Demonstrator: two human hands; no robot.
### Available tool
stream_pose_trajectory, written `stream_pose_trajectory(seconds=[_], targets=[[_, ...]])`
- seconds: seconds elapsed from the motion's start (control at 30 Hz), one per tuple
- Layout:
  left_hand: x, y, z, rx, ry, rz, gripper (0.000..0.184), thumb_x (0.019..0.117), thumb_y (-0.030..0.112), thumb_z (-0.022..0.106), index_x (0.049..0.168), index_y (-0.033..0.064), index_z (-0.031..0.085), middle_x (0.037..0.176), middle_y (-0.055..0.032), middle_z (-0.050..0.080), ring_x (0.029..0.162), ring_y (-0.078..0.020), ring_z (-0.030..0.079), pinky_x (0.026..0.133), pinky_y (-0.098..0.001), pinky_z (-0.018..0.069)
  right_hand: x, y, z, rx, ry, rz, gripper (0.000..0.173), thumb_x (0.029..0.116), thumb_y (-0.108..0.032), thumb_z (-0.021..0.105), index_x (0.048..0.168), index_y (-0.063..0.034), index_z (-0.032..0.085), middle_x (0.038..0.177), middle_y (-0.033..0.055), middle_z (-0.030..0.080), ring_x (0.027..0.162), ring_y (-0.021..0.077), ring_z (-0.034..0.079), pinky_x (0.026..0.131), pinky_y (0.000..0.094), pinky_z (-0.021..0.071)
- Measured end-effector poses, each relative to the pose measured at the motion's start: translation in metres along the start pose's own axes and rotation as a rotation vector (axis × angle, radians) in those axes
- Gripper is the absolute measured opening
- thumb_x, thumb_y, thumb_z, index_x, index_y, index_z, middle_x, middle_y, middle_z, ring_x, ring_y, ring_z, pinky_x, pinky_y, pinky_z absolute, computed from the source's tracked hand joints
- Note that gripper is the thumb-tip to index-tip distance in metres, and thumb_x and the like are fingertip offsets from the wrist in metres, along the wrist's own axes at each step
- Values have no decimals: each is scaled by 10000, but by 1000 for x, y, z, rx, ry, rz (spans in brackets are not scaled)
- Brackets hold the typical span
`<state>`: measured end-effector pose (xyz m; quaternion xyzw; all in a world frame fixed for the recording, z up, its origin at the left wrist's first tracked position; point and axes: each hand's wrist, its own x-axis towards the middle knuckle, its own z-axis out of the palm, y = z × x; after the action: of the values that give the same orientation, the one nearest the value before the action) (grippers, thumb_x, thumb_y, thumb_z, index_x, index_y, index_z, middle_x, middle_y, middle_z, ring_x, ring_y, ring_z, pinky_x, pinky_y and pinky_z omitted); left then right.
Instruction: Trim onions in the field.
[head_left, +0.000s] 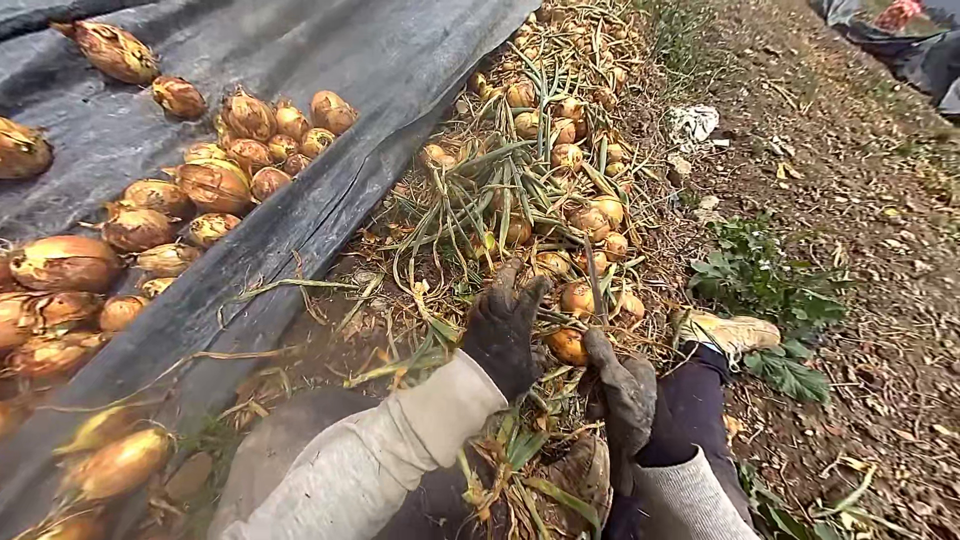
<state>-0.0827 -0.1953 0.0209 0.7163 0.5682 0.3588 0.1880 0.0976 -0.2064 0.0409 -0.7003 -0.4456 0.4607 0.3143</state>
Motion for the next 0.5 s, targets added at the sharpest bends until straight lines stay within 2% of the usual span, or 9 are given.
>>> stream_pose_trajectory(seconds=[0.03, 0.07, 0.1, 0.13, 0.17, 0.23, 0.33, 0.4, 0.5], targets=[[-2, -3, 5, 62, 174, 98, 898, 563, 235, 914, 1389, 79, 598, 1500, -333, 439, 1310, -508, 514, 1000, -619, 470, 0, 1, -3, 45, 43, 4, 501, 1060, -431, 521, 730, -61, 593, 490, 27, 524, 357, 124, 495, 349, 298, 459], [-4, -2, 9, 101, 250, 202, 839, 570, 281, 888, 1338, 63, 630, 1426, -334, 512, 1272, -507, 546, 998, -620, 474, -1, 2, -6, 80, 69, 13, 490, 1059, -429, 526, 744, -61, 600, 490, 26, 516, 353, 121, 483, 342, 296, 451], [-9, 5, 10, 97, 201, 276, 790, 605, 319, 890, 1308, 53, 649, 1362, -295, 579, 1240, -460, 586, 1000, -593, 492, -3, 4, -8, 100, 74, 19, 483, 1060, -430, 525, 761, -60, 607, 493, 27, 514, 356, 120, 477, 343, 295, 446], [-13, 16, 10, 76, 49, 298, 757, 650, 355, 888, 1302, 48, 656, 1315, -241, 631, 1213, -396, 622, 986, -547, 520, -4, 7, -8, 111, 76, 12, 487, 1058, -428, 527, 750, -61, 615, 491, 31, 519, 354, 122, 477, 340, 294, 440], [-17, 28, 11, 40, -187, 237, 779, 722, 357, 883, 1375, 36, 605, 1358, -223, 609, 1253, -369, 599, 1025, -524, 501, -8, 9, -6, 107, 73, 0, 497, 1058, -427, 521, 734, -63, 618, 494, 38, 527, 357, 127, 481, 343, 296, 439], [-19, 42, 15, -22, -552, 27, 852, 863, 297, 792, 1561, 31, 380, 1553, -239, 429, 1425, -381, 442, 1148, -519, 383, -16, 15, -2, 77, 71, -2, 500, 1065, -425, 507, 740, -61, 617, 518, 50, 537, 374, 144, 498, 354, 313, 454], [-14, 44, 15, -71, -667, -150, 774, 928, 298, 717, 1558, 27, 359, 1548, -214, 439, 1437, -352, 429, 1172, -498, 365, -27, 19, 4, 18, 65, -31, 471, 1066, -392, 505, 766, -59, 649, 543, 50, 570, 407, 144, 533, 393, 313, 479], [-11, 44, 13, -73, -690, -173, 772, 931, 305, 728, 1553, 31, 364, 1541, -206, 451, 1427, -340, 444, 1165, -495, 375, -30, 25, 6, 6, 68, -66, 487, 1064, -381, 500, 704, -74, 618, 518, 27, 551, 411, 128, 536, 402, 300, 476], [-8, 44, 7, -88, -763, -150, 776, 921, 288, 750, 1541, 10, 374, 1511, -229, 473, 1398, -367, 471, 1147, -521, 389, -37, 29, 4, -94, 88, -146, 420, 1024, -332, 541, 688, -92, 621, 524, -21, 560, 436, 83, 546, 437, 276, 490]])
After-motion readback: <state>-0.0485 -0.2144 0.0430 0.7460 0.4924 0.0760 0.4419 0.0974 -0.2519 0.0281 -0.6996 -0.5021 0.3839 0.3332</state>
